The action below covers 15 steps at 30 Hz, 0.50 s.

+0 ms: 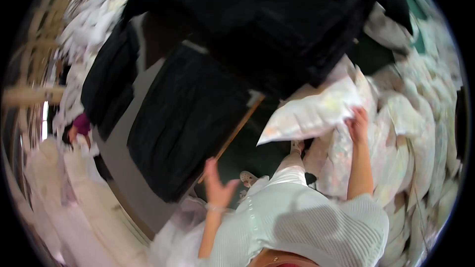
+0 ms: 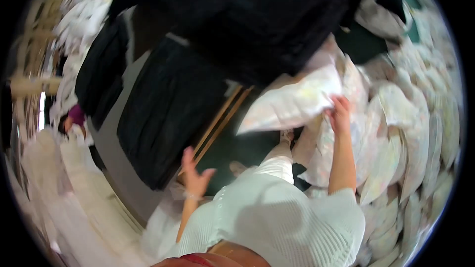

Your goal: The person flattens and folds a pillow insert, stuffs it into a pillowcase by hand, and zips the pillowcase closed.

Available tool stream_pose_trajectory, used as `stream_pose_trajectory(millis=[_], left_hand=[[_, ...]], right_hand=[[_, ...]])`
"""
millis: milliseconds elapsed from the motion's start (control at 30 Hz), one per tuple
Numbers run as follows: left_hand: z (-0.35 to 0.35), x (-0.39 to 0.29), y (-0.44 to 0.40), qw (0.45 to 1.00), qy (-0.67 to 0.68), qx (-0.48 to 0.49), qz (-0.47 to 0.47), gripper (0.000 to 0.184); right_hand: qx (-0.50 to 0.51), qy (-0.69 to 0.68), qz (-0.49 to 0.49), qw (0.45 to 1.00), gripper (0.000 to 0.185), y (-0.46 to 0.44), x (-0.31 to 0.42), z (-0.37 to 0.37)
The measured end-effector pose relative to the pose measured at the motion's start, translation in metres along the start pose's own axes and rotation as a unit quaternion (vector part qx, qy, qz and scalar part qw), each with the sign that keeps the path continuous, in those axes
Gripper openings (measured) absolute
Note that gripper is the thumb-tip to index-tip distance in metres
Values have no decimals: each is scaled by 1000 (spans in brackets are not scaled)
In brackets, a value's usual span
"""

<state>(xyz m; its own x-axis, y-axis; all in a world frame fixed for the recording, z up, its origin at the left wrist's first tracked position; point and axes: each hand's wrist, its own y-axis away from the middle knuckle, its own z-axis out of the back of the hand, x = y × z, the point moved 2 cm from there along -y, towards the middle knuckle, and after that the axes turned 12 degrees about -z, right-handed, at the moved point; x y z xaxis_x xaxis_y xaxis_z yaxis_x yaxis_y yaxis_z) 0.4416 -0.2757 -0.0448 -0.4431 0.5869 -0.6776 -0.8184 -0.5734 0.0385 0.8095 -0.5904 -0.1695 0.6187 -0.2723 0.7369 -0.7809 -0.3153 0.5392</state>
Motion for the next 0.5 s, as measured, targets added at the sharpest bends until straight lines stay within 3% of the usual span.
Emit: stream_pose_trajectory(millis=[33, 67, 100, 133, 167, 267, 333, 400, 500], left_hand=[[-12, -19, -3, 997, 9, 45, -65, 108], [-24, -20, -4, 986, 92, 94, -103, 119], [-33, -14, 0, 976, 99, 109, -163, 123], [-40, 9, 4, 968, 79, 140, -191, 108], [-43, 28, 10, 963, 65, 162, -203, 106], [-10, 79, 25, 970, 128, 140, -154, 102], [41, 109, 31, 957, 268, 55, -93, 99], [105, 140, 37, 893, 445, -51, -42, 96], [210, 193, 54, 711, 674, -191, -68, 92]], right_hand=[[9, -49, 52, 997, 11, 32, 5, -8], [84, -80, 89, 989, 21, 55, 8, -3], [121, -95, 118, 981, 20, 79, 12, -14], [142, -88, 151, 974, 20, 106, 13, -40], [159, -74, 183, 967, 19, 133, 12, -67], [214, 23, 275, 937, 18, 216, -14, -176], [259, 119, 347, 894, 17, 272, -47, -259], [317, 227, 452, 803, 16, 332, -85, -337], [399, 305, 583, 639, 15, 414, -146, -425]])
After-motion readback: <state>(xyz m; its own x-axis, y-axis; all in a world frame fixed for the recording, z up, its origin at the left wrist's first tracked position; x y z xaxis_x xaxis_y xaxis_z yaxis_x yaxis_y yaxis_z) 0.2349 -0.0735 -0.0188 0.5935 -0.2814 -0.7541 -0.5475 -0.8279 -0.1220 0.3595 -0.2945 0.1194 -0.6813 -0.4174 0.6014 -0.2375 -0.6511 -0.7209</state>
